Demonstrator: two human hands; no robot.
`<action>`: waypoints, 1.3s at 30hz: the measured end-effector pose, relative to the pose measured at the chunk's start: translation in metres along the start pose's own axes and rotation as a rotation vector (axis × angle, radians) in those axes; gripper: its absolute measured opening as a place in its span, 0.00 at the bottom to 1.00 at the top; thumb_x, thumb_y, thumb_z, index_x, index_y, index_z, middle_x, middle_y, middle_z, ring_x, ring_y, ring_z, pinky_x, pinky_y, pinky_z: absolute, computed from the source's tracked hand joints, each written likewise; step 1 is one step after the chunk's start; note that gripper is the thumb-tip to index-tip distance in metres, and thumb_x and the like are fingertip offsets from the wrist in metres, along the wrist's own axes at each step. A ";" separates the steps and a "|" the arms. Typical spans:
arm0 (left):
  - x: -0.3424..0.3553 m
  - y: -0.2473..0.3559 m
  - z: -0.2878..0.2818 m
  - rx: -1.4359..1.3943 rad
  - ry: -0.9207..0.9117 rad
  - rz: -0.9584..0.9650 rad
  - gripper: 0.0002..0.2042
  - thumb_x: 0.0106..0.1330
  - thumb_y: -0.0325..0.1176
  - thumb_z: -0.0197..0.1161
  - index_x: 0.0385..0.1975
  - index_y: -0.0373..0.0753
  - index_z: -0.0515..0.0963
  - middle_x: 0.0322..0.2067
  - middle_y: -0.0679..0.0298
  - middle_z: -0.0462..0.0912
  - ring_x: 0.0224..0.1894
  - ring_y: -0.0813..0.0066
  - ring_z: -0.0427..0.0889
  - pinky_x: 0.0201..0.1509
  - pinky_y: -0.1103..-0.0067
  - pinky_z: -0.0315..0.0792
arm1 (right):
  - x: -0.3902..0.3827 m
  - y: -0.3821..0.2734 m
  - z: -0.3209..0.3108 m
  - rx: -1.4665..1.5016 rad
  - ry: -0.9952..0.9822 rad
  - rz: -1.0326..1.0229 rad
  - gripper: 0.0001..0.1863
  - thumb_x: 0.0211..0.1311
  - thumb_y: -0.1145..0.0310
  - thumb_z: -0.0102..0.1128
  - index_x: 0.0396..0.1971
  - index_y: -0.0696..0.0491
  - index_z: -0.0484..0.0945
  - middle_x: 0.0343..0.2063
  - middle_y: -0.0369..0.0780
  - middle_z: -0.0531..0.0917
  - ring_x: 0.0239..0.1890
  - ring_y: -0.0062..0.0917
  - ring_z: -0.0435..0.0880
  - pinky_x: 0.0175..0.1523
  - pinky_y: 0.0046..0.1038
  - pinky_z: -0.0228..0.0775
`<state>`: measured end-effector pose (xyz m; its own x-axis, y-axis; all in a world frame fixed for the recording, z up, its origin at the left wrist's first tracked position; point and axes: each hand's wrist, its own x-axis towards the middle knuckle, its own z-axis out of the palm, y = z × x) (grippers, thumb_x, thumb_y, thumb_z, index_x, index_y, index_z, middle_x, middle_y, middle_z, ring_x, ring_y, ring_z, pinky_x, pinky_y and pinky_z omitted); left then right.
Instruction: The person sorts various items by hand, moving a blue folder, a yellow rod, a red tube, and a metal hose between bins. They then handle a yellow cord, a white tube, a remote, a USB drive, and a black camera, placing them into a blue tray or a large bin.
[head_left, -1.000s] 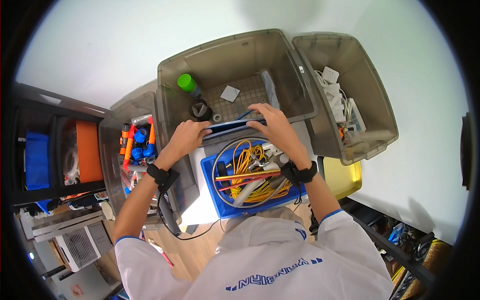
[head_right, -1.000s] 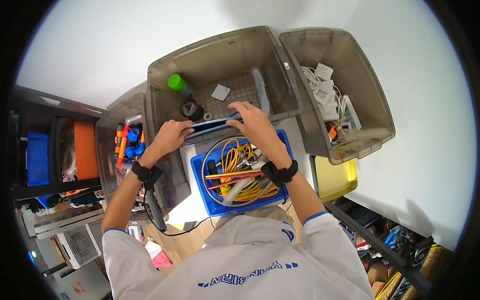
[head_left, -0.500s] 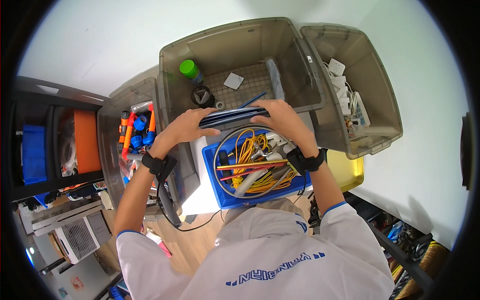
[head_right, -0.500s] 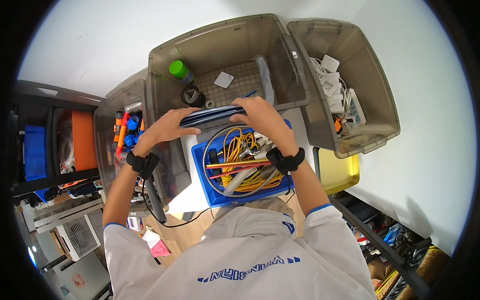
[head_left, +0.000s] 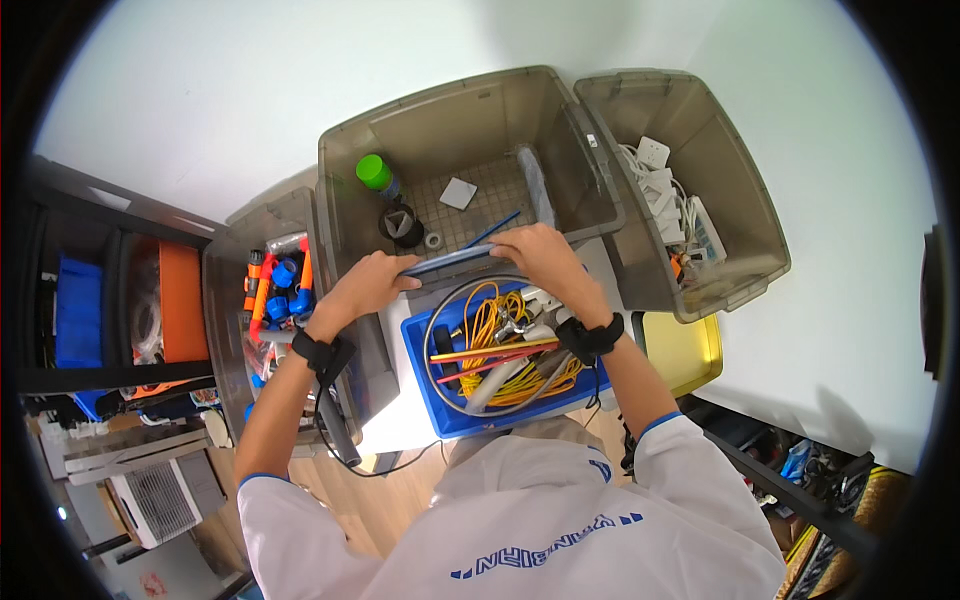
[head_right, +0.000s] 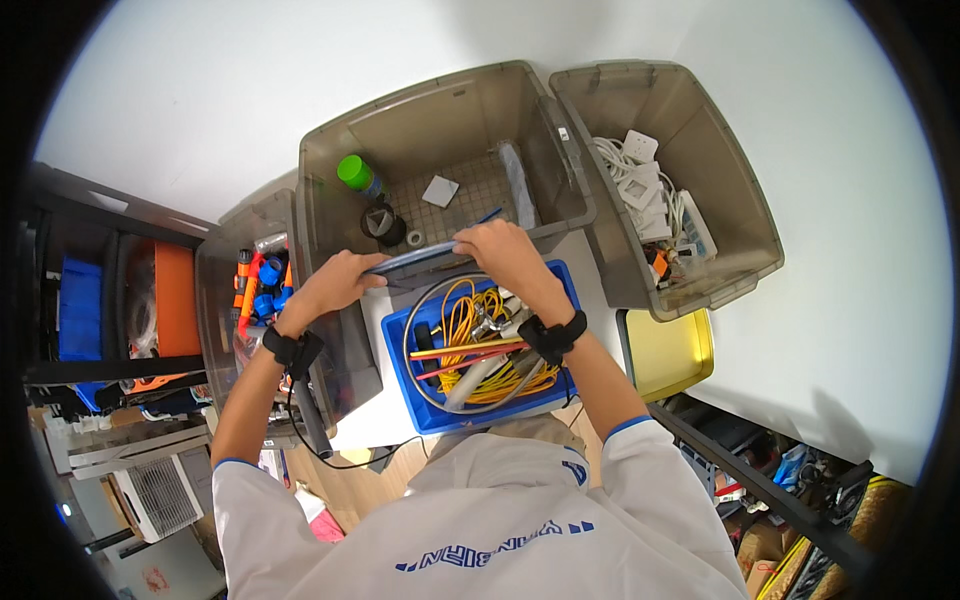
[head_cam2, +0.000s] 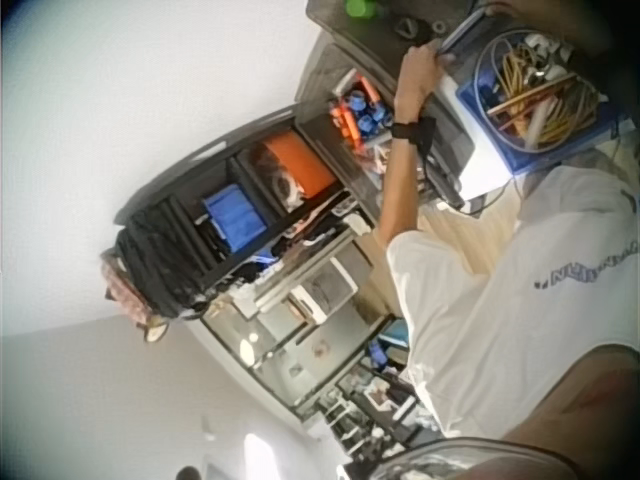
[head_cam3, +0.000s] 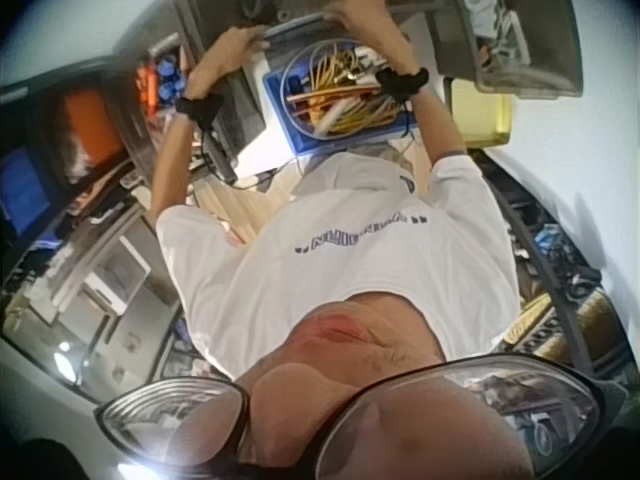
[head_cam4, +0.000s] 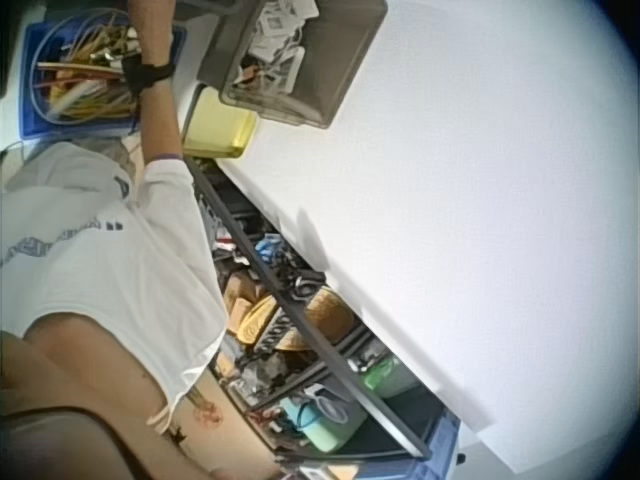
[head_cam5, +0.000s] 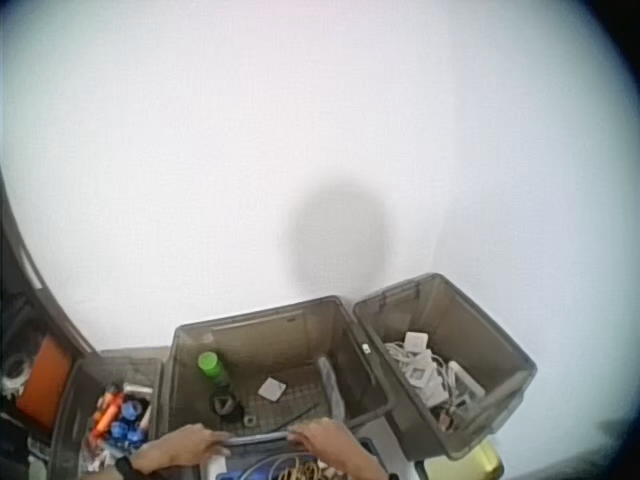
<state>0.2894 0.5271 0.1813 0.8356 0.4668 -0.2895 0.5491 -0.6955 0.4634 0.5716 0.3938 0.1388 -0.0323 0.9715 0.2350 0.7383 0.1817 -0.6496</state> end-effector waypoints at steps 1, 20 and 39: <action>-0.001 0.003 0.001 0.020 0.071 0.013 0.15 0.70 0.35 0.65 0.53 0.36 0.82 0.33 0.41 0.84 0.40 0.38 0.82 0.46 0.56 0.76 | -0.002 -0.002 0.001 -0.074 0.025 -0.030 0.10 0.67 0.67 0.63 0.41 0.56 0.87 0.35 0.48 0.89 0.40 0.46 0.87 0.44 0.43 0.80; -0.011 0.004 0.006 0.074 -0.027 -0.042 0.30 0.73 0.50 0.61 0.67 0.36 0.69 0.60 0.43 0.77 0.60 0.43 0.78 0.63 0.60 0.73 | 0.000 -0.006 -0.002 0.003 -0.004 -0.035 0.19 0.68 0.55 0.66 0.43 0.58 0.87 0.38 0.49 0.89 0.40 0.47 0.88 0.47 0.40 0.81; -0.055 0.012 -0.071 -0.004 0.278 -0.189 0.57 0.41 0.44 0.85 0.75 0.39 0.61 0.67 0.48 0.74 0.71 0.49 0.70 0.74 0.63 0.66 | 0.005 -0.021 -0.035 -0.047 -0.013 0.003 0.35 0.57 0.44 0.72 0.52 0.61 0.82 0.50 0.54 0.85 0.54 0.48 0.84 0.59 0.42 0.76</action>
<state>0.2492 0.5316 0.2625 0.6824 0.7190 -0.1318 0.6937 -0.5801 0.4268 0.5796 0.3898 0.1791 -0.0380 0.9740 0.2234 0.7689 0.1713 -0.6160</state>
